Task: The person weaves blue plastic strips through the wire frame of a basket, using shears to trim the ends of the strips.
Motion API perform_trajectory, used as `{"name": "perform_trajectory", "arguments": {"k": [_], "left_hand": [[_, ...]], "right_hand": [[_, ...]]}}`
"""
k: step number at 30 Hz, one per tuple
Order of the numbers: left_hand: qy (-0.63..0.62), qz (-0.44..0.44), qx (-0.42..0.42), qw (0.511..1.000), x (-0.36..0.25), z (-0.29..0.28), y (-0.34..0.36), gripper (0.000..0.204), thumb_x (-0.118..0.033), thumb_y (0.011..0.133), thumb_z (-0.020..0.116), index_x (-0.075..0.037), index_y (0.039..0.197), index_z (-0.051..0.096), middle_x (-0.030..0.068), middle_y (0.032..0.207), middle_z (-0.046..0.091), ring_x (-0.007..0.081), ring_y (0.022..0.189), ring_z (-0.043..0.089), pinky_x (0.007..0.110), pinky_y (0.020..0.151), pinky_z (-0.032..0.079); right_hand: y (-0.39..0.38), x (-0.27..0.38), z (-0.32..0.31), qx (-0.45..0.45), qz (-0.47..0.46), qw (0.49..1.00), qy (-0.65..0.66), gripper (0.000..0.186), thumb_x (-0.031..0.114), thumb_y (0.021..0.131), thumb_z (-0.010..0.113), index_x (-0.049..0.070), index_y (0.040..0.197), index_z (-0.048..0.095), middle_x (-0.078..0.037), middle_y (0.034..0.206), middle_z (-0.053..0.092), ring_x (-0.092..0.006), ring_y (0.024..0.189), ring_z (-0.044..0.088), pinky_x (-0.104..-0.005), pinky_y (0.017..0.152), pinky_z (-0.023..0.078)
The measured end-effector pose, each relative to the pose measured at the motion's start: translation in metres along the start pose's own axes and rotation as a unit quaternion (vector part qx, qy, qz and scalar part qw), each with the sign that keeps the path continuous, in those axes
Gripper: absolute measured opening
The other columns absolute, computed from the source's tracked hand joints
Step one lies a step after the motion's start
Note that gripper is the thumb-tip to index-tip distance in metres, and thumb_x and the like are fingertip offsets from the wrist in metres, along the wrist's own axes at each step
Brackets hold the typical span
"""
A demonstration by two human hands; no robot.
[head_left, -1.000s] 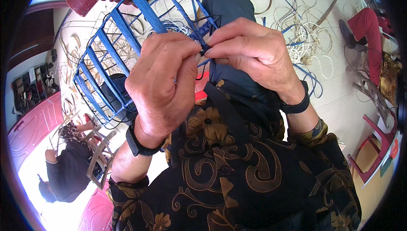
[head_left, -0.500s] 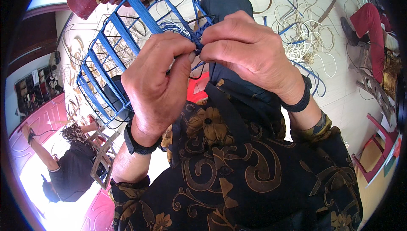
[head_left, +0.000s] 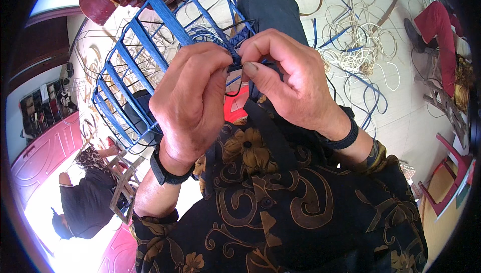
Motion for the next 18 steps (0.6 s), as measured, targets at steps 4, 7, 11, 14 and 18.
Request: {"name": "perform_trajectory", "arguments": {"k": [4, 7, 11, 14, 18], "left_hand": [[0.012, 0.003, -0.004, 1.000, -0.001, 0.001, -0.003, 0.016, 0.012, 0.081, 0.064, 0.002, 0.093, 0.064, 0.0153, 0.090, 0.066, 0.0275, 0.079, 0.067, 0.031, 0.071, 0.054], [0.015, 0.013, -0.013, 1.000, -0.002, 0.002, -0.004, 0.015, 0.012, 0.081, 0.065, 0.003, 0.093, 0.063, 0.0165, 0.091, 0.067, 0.0287, 0.079, 0.067, 0.032, 0.071, 0.054], [0.023, 0.016, -0.017, 0.999, -0.002, 0.004, -0.005, 0.015, 0.013, 0.081, 0.065, 0.004, 0.093, 0.062, 0.0181, 0.091, 0.067, 0.0303, 0.080, 0.067, 0.032, 0.071, 0.054], [0.036, 0.029, -0.024, 0.999, -0.004, 0.004, -0.005, 0.016, 0.013, 0.081, 0.065, 0.004, 0.094, 0.062, 0.0185, 0.092, 0.067, 0.0304, 0.080, 0.066, 0.034, 0.072, 0.054], [0.141, 0.041, -0.005, 0.989, -0.010, 0.007, -0.009, 0.015, 0.006, 0.085, 0.068, 0.002, 0.097, 0.061, 0.0150, 0.093, 0.068, 0.0317, 0.087, 0.069, 0.048, 0.091, 0.049]], "right_hand": [[-0.005, -0.009, 0.005, -0.010, 0.065, 0.997, 0.052, 0.010, 0.005, 0.087, 0.066, 0.000, 0.093, 0.059, -0.013, 0.082, 0.063, -0.0268, 0.071, 0.065, -0.0340, 0.063, 0.050], [-0.005, -0.011, 0.006, -0.021, 0.078, 0.994, 0.072, 0.009, 0.004, 0.089, 0.064, -0.001, 0.093, 0.058, -0.014, 0.081, 0.064, -0.0257, 0.070, 0.067, -0.0333, 0.061, 0.051], [-0.005, -0.013, 0.005, -0.025, 0.107, 0.990, 0.085, 0.009, 0.004, 0.090, 0.063, -0.002, 0.093, 0.057, -0.013, 0.077, 0.065, -0.0245, 0.068, 0.068, -0.0326, 0.058, 0.051], [-0.006, -0.014, 0.007, 0.003, 0.130, 0.988, 0.079, 0.007, 0.002, 0.092, 0.059, -0.003, 0.097, 0.056, -0.011, 0.079, 0.065, -0.0192, 0.069, 0.068, -0.0295, 0.059, 0.052], [-0.004, -0.010, 0.009, 0.033, 0.096, 0.994, 0.035, 0.009, -0.001, 0.096, 0.053, -0.006, 0.103, 0.055, -0.009, 0.088, 0.067, -0.0100, 0.074, 0.068, -0.0231, 0.064, 0.054]]}}
Point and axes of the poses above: each hand's wrist, its own y-axis towards the middle knuckle, its own z-axis out of the palm, x = y × z, the point moved 9 cm from there along y, towards the middle knuckle
